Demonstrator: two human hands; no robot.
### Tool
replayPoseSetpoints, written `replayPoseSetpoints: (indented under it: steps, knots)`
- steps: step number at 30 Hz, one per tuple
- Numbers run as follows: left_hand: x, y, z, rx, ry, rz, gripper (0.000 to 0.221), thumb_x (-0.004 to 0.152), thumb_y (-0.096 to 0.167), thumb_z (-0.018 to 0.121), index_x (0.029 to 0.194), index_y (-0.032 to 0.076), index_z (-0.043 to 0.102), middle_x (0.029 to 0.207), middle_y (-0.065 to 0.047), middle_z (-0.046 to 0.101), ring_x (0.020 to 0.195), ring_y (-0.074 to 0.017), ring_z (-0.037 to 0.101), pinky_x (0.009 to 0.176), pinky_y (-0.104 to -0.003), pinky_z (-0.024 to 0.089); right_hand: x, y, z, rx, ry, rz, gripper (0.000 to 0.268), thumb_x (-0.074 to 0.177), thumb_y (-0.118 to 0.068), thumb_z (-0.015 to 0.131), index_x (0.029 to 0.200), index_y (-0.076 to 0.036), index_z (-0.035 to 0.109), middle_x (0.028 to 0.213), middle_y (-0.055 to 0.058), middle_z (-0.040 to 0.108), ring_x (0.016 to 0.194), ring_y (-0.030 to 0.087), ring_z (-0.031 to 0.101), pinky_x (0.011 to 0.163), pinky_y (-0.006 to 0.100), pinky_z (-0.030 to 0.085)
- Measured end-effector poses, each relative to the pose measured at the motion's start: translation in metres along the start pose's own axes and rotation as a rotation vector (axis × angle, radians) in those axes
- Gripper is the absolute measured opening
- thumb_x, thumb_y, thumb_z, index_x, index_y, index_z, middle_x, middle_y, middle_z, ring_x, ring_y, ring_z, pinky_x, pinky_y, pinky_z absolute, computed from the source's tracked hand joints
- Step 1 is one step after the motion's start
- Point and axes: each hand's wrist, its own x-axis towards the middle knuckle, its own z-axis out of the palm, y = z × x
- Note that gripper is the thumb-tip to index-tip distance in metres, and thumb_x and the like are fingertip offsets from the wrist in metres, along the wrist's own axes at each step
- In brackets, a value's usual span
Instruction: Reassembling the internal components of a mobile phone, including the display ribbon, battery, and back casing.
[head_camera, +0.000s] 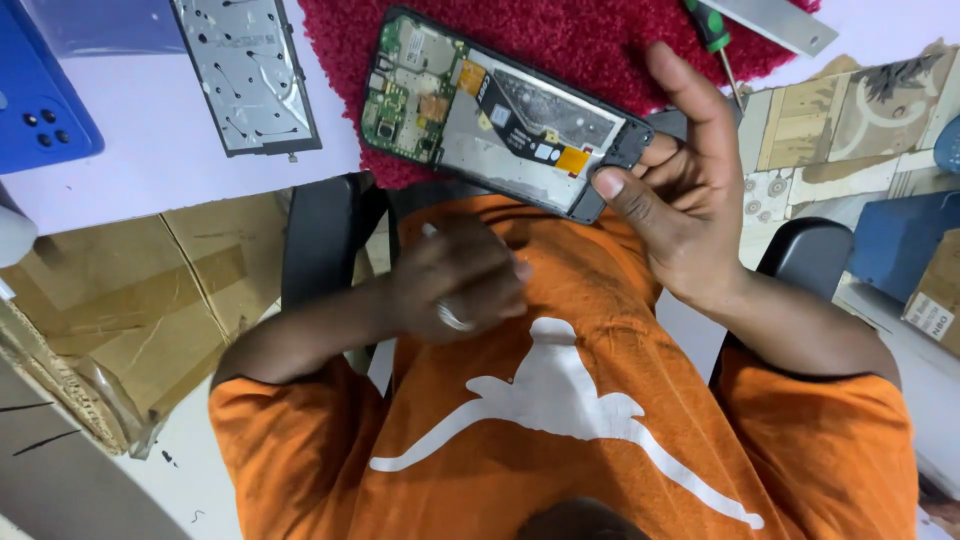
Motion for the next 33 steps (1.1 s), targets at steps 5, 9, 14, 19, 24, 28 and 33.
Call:
replayPoseSetpoints:
  steps: [5, 9, 14, 19, 24, 28, 33]
  knots:
    - [-0.004, 0.006, 0.029, 0.068, 0.051, -0.094, 0.021, 0.108, 0.011, 0.074, 0.126, 0.006, 0.064, 0.113, -0.008, 0.069, 0.092, -0.0233, 0.070, 0.079, -0.036, 0.060, -0.004, 0.003, -0.006, -0.028, 0.018, -0.033, 0.076, 0.108, 0.018, 0.073, 0.168, -0.004, 0.033, 0.184, 0.016, 0.028, 0.075, 0.006, 0.058, 0.068, 0.016, 0.052]
    - [-0.004, 0.010, 0.045, -0.048, 0.041, -0.540, 0.026, 0.110, 0.023, 0.070, 0.130, 0.006, 0.072, 0.135, -0.010, 0.062, 0.119, -0.0283, 0.067, 0.109, -0.041, 0.054, -0.002, 0.005, -0.005, 0.055, 0.017, -0.052, 0.071, 0.107, 0.020, 0.068, 0.166, -0.002, 0.035, 0.182, 0.015, 0.031, 0.070, 0.007, 0.054, 0.064, 0.018, 0.047]
    - [0.014, -0.004, 0.034, 0.512, -0.018, 0.070, 0.030, 0.109, 0.017, 0.075, 0.131, 0.006, 0.057, 0.119, -0.011, 0.068, 0.108, -0.0290, 0.073, 0.092, -0.041, 0.066, 0.002, 0.002, -0.003, -0.088, 0.059, -0.054, 0.063, 0.111, 0.004, 0.072, 0.163, -0.009, 0.040, 0.175, 0.007, 0.040, 0.076, 0.004, 0.045, 0.067, 0.018, 0.041]
    - [0.033, -0.021, 0.021, 1.085, 0.116, 0.411, 0.029, 0.112, 0.037, 0.073, 0.127, 0.013, 0.064, 0.121, -0.003, 0.066, 0.122, -0.0257, 0.062, 0.113, -0.045, 0.045, 0.006, 0.000, 0.000, -0.164, 0.060, -0.025, 0.062, 0.111, 0.006, 0.073, 0.162, -0.012, 0.041, 0.175, 0.006, 0.041, 0.074, 0.002, 0.036, 0.064, 0.016, 0.035]
    - [0.053, -0.032, 0.011, 1.112, 0.124, 0.388, 0.028, 0.111, 0.038, 0.078, 0.123, 0.016, 0.065, 0.115, 0.002, 0.071, 0.119, -0.0215, 0.067, 0.111, -0.041, 0.044, 0.015, -0.012, 0.005, -0.063, -0.108, -0.012, 0.074, 0.108, 0.017, 0.064, 0.169, -0.009, 0.031, 0.185, 0.021, 0.026, 0.142, 0.023, 0.059, 0.097, 0.029, 0.059]
    - [0.058, -0.036, 0.005, 1.022, 0.133, 0.445, 0.024, 0.109, 0.029, 0.076, 0.116, 0.009, 0.065, 0.109, -0.004, 0.068, 0.108, -0.0233, 0.068, 0.098, -0.035, 0.058, 0.018, -0.026, 0.007, -0.191, -0.138, 0.027, 0.072, 0.110, 0.014, 0.066, 0.169, -0.007, 0.032, 0.184, 0.011, 0.026, 0.075, 0.003, 0.038, 0.084, 0.020, 0.054]
    - [0.039, -0.034, 0.013, 1.096, 0.245, 0.459, 0.031, 0.114, 0.029, 0.075, 0.132, 0.005, 0.067, 0.128, -0.013, 0.063, 0.123, -0.0287, 0.064, 0.115, -0.044, 0.049, 0.028, -0.043, 0.014, -0.144, -0.139, 0.041, 0.067, 0.109, 0.012, 0.066, 0.165, -0.005, 0.034, 0.168, 0.009, 0.042, 0.072, 0.003, 0.041, 0.064, 0.018, 0.040]
